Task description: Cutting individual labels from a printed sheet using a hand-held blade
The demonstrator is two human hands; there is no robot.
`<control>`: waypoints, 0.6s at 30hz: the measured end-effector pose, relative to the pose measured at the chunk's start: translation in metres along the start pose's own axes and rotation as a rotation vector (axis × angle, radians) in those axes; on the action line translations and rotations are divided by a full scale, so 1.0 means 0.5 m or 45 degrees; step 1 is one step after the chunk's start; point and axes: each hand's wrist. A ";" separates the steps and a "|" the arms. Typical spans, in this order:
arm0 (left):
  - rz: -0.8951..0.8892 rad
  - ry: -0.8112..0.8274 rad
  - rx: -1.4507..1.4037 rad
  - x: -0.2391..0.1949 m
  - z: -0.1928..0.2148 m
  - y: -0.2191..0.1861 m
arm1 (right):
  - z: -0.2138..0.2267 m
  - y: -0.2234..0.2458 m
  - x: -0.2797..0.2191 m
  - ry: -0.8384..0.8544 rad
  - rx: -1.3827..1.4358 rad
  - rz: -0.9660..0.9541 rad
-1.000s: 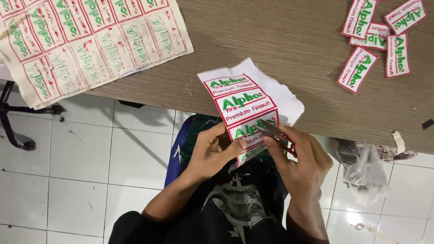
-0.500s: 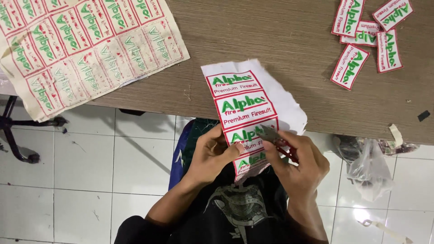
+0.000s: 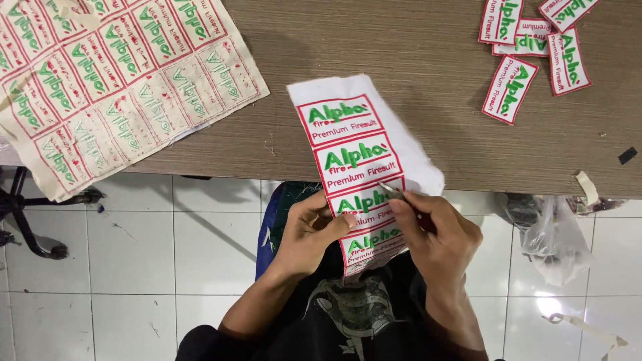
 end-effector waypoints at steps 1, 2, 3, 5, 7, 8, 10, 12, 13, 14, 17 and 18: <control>0.001 -0.001 -0.001 0.001 0.004 0.005 | 0.004 -0.002 -0.001 0.001 0.000 0.000; 0.024 -0.023 -0.023 0.002 0.008 0.011 | 0.008 -0.003 -0.003 0.031 -0.003 -0.030; 0.047 -0.047 -0.046 0.000 0.012 0.017 | 0.012 -0.004 -0.006 0.064 -0.005 -0.061; 0.029 -0.041 -0.057 -0.001 0.011 0.020 | 0.009 0.014 0.005 0.088 0.021 -0.074; 0.010 -0.031 -0.066 0.002 0.009 0.024 | 0.008 0.026 0.011 0.109 0.047 -0.088; -0.008 -0.033 -0.077 0.003 0.009 0.027 | 0.007 0.029 0.012 0.126 -0.008 -0.052; -0.028 -0.035 -0.088 0.005 0.006 0.022 | 0.009 0.018 0.002 0.142 -0.062 -0.016; -0.073 -0.079 -0.088 0.007 0.000 0.007 | 0.014 -0.010 -0.018 -0.029 -0.037 -0.167; -0.071 -0.081 -0.087 0.006 0.000 0.005 | 0.022 -0.028 -0.025 -0.028 -0.036 -0.169; -0.063 -0.110 -0.145 0.004 -0.001 0.004 | 0.030 -0.046 -0.031 -0.028 0.031 -0.243; -0.029 -0.106 -0.213 0.005 -0.008 -0.002 | 0.028 -0.090 -0.053 0.076 0.117 -0.427; -0.005 -0.080 -0.225 0.006 -0.012 -0.003 | 0.023 -0.103 -0.063 0.186 0.138 -0.537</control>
Point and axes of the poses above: each hand's wrist, its own x-axis towards the middle knuckle, its own z-axis out of the back of the hand, y = z × x, and after that the axes turned 1 degree about -x, right-handed
